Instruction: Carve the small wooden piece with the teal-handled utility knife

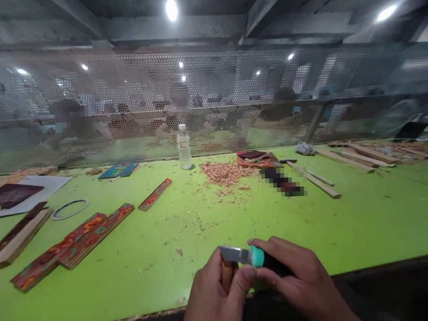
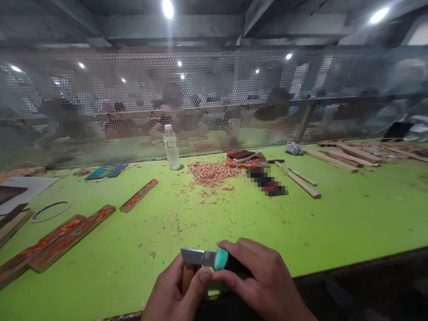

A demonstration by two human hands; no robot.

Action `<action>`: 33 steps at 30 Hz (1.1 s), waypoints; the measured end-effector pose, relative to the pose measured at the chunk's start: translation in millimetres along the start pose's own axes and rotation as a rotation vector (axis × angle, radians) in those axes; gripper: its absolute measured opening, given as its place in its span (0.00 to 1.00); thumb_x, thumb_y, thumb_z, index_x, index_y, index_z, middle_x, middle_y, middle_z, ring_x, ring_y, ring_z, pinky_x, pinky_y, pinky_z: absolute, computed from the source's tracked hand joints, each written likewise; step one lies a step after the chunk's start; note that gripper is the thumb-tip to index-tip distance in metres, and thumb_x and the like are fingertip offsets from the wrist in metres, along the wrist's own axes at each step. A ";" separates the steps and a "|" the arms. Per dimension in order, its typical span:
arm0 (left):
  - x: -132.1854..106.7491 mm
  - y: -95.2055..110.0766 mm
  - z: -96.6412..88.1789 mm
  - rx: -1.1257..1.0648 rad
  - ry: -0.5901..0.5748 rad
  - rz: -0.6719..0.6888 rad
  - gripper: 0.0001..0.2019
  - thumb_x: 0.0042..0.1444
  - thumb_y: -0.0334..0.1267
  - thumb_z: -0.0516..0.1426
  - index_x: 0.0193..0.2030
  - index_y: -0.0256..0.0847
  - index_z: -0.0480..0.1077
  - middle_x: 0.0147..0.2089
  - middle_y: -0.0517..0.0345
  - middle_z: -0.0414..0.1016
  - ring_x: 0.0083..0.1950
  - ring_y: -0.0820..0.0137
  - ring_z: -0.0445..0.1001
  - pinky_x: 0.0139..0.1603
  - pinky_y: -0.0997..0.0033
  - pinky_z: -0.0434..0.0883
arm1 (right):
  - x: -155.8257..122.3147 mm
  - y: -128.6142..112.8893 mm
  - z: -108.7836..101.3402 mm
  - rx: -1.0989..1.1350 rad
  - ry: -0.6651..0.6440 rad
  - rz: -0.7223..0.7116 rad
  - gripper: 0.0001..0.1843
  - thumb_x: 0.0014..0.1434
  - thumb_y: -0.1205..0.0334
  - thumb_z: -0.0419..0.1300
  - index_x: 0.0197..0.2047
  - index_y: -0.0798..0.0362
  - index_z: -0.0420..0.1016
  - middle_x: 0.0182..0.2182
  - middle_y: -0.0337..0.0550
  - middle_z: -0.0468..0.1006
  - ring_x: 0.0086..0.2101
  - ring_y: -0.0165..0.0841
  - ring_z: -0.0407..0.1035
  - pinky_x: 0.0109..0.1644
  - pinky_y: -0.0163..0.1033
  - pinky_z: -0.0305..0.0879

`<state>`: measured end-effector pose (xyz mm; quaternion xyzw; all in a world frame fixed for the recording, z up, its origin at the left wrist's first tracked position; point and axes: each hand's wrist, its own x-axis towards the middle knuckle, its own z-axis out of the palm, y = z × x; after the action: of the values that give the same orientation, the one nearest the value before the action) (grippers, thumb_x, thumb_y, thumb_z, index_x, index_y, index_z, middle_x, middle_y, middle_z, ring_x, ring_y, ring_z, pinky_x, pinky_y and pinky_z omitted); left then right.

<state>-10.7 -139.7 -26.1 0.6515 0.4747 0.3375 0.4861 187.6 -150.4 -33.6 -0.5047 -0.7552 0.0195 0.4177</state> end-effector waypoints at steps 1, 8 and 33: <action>-1.4 -1.3 1.3 -0.009 0.022 -0.016 0.23 0.63 0.62 0.55 0.43 0.41 0.72 0.38 0.52 0.79 0.41 0.59 0.74 0.43 0.66 0.66 | 2.0 -1.7 -1.9 0.004 -0.022 -0.030 0.26 0.67 0.36 0.57 0.48 0.49 0.83 0.28 0.40 0.82 0.28 0.31 0.77 0.31 0.32 0.72; -1.5 4.5 7.6 0.063 0.085 -0.007 0.19 0.68 0.54 0.52 0.38 0.42 0.72 0.33 0.51 0.80 0.35 0.59 0.77 0.36 0.66 0.63 | 4.5 -4.5 -0.5 -0.064 0.027 -0.105 0.25 0.68 0.39 0.58 0.48 0.52 0.82 0.28 0.40 0.81 0.28 0.31 0.77 0.31 0.31 0.72; -0.5 2.6 -1.1 -0.125 -0.123 0.066 0.25 0.64 0.65 0.54 0.39 0.41 0.68 0.30 0.62 0.64 0.30 0.71 0.61 0.32 0.72 0.57 | 0.7 0.7 1.0 -0.024 0.127 -0.112 0.18 0.67 0.44 0.62 0.52 0.46 0.78 0.36 0.37 0.86 0.34 0.27 0.81 0.40 0.25 0.74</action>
<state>-11.1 -140.1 -23.2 0.6550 0.4001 0.3415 0.5425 187.4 -149.1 -34.1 -0.4667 -0.7545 -0.0449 0.4593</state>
